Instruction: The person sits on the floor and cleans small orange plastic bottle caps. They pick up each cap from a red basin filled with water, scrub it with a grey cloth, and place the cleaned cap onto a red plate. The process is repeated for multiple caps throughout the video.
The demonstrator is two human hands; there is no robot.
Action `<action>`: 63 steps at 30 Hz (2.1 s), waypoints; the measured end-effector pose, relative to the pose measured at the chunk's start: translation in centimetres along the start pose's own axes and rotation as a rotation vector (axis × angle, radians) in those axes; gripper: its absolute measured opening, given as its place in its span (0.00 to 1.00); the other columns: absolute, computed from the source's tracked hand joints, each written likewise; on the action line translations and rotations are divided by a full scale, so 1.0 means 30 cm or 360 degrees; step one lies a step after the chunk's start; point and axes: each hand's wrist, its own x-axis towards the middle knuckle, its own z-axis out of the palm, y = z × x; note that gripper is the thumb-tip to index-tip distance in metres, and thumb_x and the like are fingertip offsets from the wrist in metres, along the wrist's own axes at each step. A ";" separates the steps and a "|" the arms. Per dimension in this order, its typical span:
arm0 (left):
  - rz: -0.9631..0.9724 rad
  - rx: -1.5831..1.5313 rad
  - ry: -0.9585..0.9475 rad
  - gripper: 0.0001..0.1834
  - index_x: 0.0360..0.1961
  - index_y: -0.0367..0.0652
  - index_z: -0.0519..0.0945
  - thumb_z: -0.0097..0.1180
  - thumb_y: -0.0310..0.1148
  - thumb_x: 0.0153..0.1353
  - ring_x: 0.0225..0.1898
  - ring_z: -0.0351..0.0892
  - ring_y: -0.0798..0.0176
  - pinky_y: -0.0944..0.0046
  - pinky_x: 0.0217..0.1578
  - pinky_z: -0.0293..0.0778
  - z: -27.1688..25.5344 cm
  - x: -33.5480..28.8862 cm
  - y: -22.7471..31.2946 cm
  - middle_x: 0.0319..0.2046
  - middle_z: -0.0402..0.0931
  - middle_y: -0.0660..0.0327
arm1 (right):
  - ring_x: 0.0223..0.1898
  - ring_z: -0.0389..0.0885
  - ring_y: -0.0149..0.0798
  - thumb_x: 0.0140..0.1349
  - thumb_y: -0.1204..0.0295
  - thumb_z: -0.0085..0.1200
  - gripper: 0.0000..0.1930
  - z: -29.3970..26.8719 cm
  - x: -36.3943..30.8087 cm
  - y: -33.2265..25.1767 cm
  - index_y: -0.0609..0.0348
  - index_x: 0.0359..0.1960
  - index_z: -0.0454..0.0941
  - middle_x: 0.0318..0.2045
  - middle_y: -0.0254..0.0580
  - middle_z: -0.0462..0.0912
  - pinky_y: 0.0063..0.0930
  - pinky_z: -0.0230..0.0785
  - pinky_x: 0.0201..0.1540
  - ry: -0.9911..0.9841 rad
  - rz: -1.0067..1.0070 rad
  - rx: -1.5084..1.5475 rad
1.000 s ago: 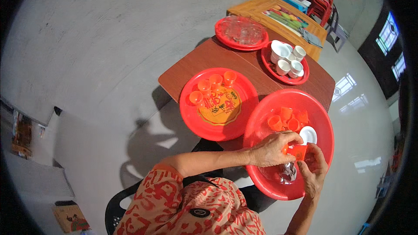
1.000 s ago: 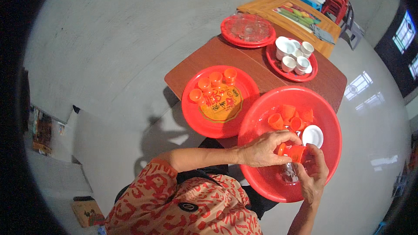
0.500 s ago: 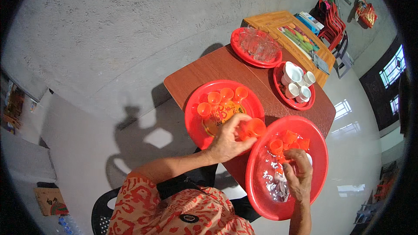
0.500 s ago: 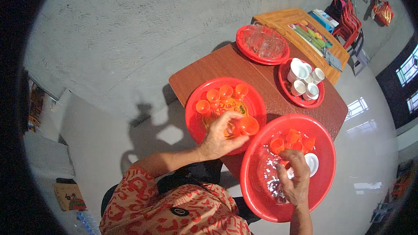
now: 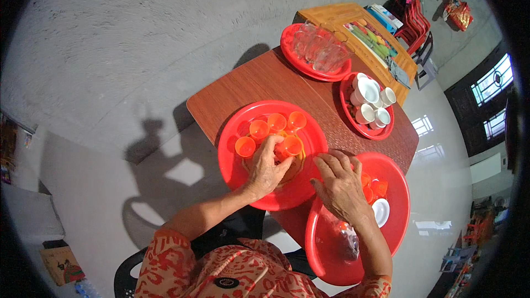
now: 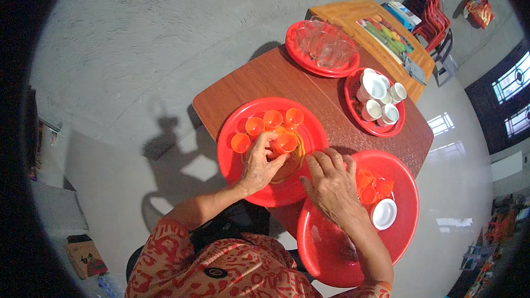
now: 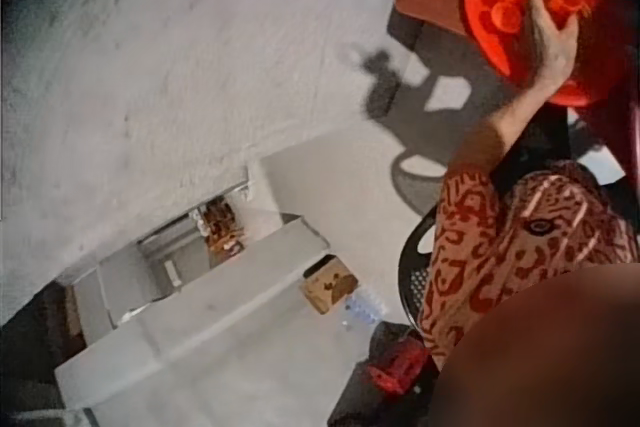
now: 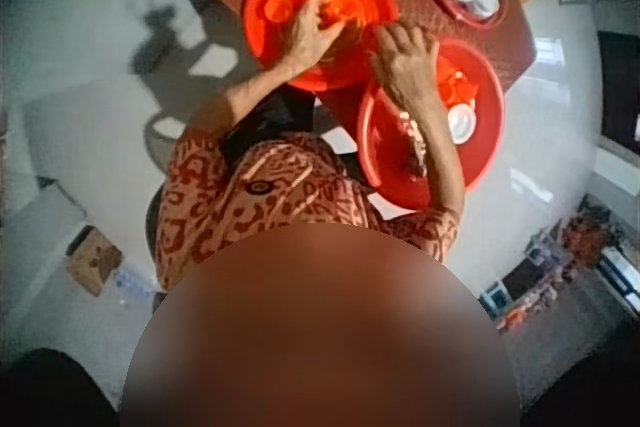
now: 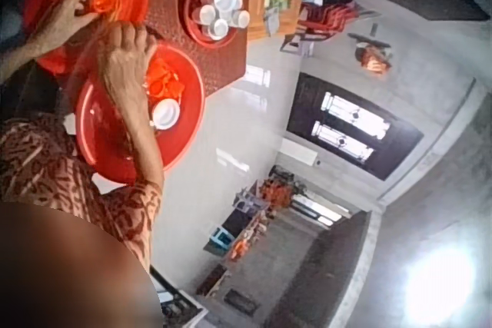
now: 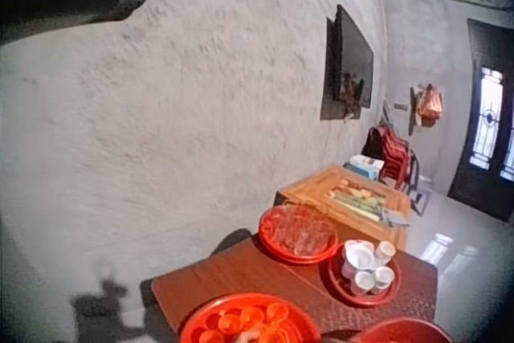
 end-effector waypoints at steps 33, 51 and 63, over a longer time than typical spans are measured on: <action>-0.0247 -0.0130 -0.0024 0.43 0.67 0.36 0.50 0.59 0.17 0.53 0.63 0.61 0.52 0.54 0.59 0.68 0.042 -0.082 -0.029 0.63 0.56 0.48 | 0.55 0.72 0.42 0.52 0.61 0.61 0.27 -0.045 -0.068 0.029 0.58 0.52 0.73 0.52 0.43 0.76 0.55 0.56 0.58 -0.0016 0.0258 -0.0132; 0.0873 0.0336 -0.0290 0.13 0.37 0.39 0.77 0.63 0.20 0.48 0.45 0.73 0.51 0.56 0.46 0.70 0.065 -0.108 0.342 0.40 0.73 0.54 | 0.55 0.73 0.51 0.53 0.60 0.60 0.27 -0.006 -0.617 -0.018 0.50 0.56 0.71 0.57 0.49 0.69 0.47 0.73 0.49 -0.0762 0.0775 0.0038; 0.1103 0.1686 -0.1475 0.14 0.36 0.39 0.75 0.59 0.37 0.53 0.34 0.82 0.53 0.54 0.27 0.75 0.431 -0.244 0.329 0.32 0.77 0.51 | 0.46 0.75 0.55 0.50 0.70 0.59 0.28 0.125 -0.746 -0.002 0.51 0.56 0.67 0.49 0.47 0.70 0.44 0.79 0.36 -0.0490 0.0945 -0.0110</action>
